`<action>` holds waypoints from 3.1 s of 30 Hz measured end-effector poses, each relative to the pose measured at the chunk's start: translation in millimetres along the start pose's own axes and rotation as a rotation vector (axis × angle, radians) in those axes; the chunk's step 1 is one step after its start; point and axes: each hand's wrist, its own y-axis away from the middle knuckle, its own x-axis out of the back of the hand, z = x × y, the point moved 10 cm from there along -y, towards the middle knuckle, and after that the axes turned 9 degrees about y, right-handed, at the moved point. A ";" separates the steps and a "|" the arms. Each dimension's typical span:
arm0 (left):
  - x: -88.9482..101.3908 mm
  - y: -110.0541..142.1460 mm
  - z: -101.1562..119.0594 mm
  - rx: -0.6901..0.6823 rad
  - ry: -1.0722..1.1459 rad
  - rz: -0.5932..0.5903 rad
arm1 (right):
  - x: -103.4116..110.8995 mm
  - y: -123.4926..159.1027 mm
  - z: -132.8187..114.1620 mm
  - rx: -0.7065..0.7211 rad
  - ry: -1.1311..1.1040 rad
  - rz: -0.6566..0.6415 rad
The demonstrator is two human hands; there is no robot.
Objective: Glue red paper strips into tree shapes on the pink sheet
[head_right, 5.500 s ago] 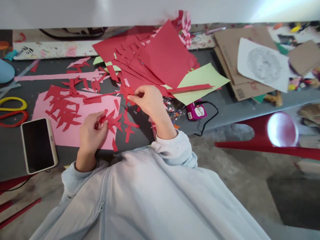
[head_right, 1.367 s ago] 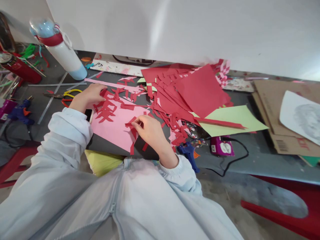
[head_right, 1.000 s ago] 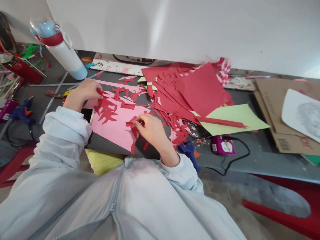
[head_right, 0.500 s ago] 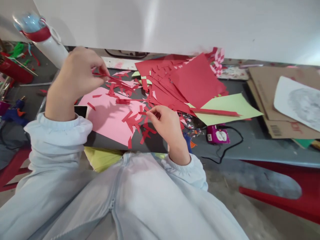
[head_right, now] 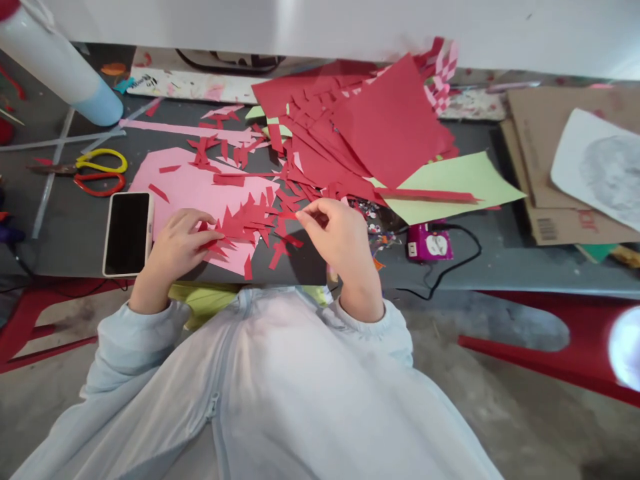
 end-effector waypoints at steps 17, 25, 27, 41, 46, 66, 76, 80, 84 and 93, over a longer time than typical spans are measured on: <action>8.6 28.3 -36.5 0.155 -0.167 -0.072 | -45.2 -4.2 -3.2 -0.008 -0.152 -0.183; 20.0 33.4 -39.7 0.306 -0.146 -0.078 | -49.3 -3.2 -1.9 -0.026 -0.168 -0.195; 19.1 28.7 -29.6 0.293 -0.112 -0.064 | -50.9 -2.2 -2.7 -0.020 -0.157 -0.196; -25.7 -5.4 19.9 0.283 0.466 -0.064 | -82.0 10.4 -45.1 0.169 -0.260 -0.377; -12.8 2.1 -2.6 0.311 0.376 0.003 | -71.6 -8.8 -44.2 0.198 0.101 -0.203; -21.5 11.2 -31.1 0.367 0.432 0.028 | -100.8 -17.5 -56.1 0.315 0.392 -0.237; -21.5 12.8 -32.5 0.372 0.450 0.041 | -69.1 -28.2 -32.6 0.067 0.176 -0.243; -20.2 12.3 -32.0 0.380 0.461 0.035 | -46.2 -28.8 -20.6 -0.011 0.168 -0.196; -19.9 11.7 -31.8 0.383 0.462 0.027 | -13.7 -22.8 -26.0 0.057 0.216 -0.051; -18.2 12.3 -31.5 0.382 0.427 0.041 | -38.0 19.7 -43.1 0.411 0.639 -0.114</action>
